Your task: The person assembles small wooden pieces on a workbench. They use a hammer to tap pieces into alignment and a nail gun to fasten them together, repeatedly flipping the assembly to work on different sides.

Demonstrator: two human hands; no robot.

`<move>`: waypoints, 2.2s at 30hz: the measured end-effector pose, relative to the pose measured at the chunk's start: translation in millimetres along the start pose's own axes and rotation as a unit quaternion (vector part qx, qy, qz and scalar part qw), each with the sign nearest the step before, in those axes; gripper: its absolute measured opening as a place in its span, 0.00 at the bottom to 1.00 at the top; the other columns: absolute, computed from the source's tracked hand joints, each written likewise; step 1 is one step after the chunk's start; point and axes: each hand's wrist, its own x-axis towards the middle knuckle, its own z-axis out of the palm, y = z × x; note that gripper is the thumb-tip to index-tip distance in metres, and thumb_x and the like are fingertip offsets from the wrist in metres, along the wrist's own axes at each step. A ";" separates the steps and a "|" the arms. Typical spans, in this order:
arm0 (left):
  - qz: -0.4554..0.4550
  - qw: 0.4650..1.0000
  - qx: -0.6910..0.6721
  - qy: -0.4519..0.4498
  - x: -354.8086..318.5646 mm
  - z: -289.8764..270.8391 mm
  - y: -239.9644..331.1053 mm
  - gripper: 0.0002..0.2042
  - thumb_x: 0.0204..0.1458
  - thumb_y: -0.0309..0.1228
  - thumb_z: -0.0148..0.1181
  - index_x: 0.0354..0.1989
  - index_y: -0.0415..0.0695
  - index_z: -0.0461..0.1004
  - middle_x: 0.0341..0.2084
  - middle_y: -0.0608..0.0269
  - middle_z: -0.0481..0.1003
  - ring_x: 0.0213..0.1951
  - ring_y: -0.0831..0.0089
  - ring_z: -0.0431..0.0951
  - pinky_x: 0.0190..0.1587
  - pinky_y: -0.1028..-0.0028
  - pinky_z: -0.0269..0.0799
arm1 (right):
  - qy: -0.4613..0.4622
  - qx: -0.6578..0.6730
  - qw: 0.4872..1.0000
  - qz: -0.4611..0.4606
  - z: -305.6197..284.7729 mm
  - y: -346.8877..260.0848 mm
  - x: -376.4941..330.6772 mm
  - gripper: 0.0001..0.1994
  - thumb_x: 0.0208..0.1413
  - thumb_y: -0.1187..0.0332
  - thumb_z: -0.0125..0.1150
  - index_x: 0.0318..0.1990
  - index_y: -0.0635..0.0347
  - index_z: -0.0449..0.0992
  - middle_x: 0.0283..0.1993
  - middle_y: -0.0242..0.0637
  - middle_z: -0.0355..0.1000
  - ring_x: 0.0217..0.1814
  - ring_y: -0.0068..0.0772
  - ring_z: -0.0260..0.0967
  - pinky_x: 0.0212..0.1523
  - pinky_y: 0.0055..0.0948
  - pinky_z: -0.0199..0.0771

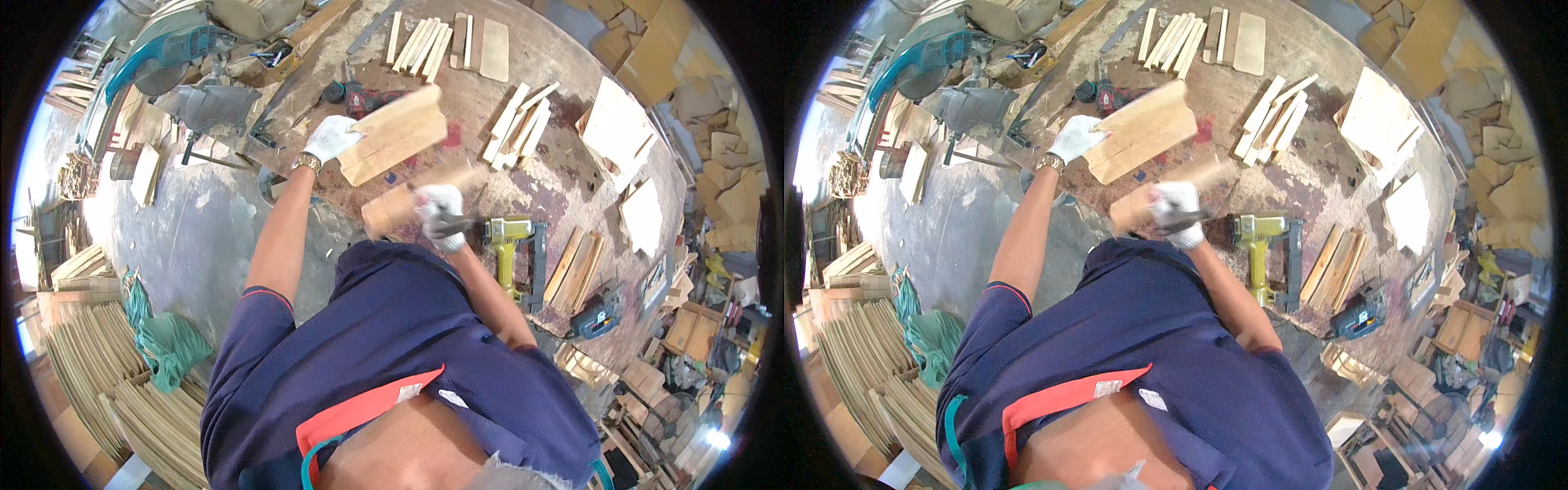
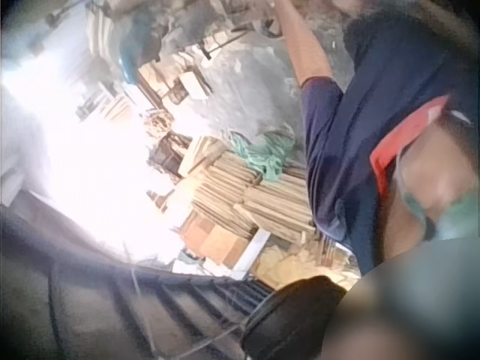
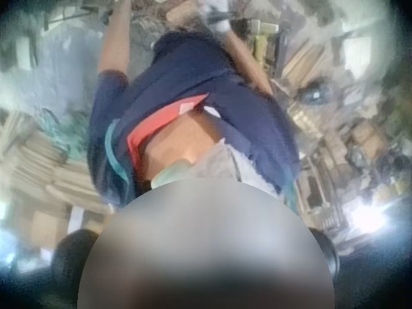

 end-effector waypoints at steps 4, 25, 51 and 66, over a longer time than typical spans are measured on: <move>-0.060 0.996 0.044 0.046 -11.2 -7.5 11.3 0.18 0.54 0.48 0.61 0.42 0.49 0.84 0.35 0.49 0.82 0.41 0.49 0.81 0.43 0.55 0.75 | 0.205 0.143 0.968 -0.031 -55.1 30.0 -32.1 0.14 0.66 0.62 0.56 0.31 0.62 0.77 0.24 0.28 0.72 0.24 0.21 0.67 0.25 0.24 0.67; -0.250 0.862 -0.240 0.369 -79.4 23.7 -36.1 0.20 0.62 0.44 0.58 0.28 0.37 0.76 0.20 0.64 0.74 0.26 0.74 0.70 0.32 0.68 0.67 | 0.197 0.060 0.881 0.426 -112.7 -3.4 -96.7 0.08 0.63 0.70 0.57 0.47 0.59 0.76 0.27 0.19 0.64 0.23 0.11 0.56 0.23 0.18 0.55; -0.261 0.957 -0.087 0.091 -91.2 132.2 -1.5 0.15 0.56 0.43 0.61 0.35 0.42 0.76 0.34 0.47 0.76 0.39 0.49 0.76 0.44 0.55 0.70 | 0.151 0.028 0.898 0.412 -88.5 -37.0 -130.5 0.19 0.65 0.70 0.57 0.61 0.66 0.71 0.29 0.30 0.69 0.22 0.21 0.63 0.25 0.22 0.65; -0.145 0.954 0.174 0.198 -105.1 183.0 -26.9 0.47 0.55 0.58 0.57 0.73 0.34 0.50 0.74 0.42 0.51 0.75 0.45 0.48 0.74 0.49 0.45 | -0.042 -0.314 0.925 0.208 -3.2 94.6 -58.0 0.12 0.70 0.63 0.50 0.38 0.64 0.72 0.24 0.60 0.71 0.28 0.66 0.72 0.26 0.52 0.66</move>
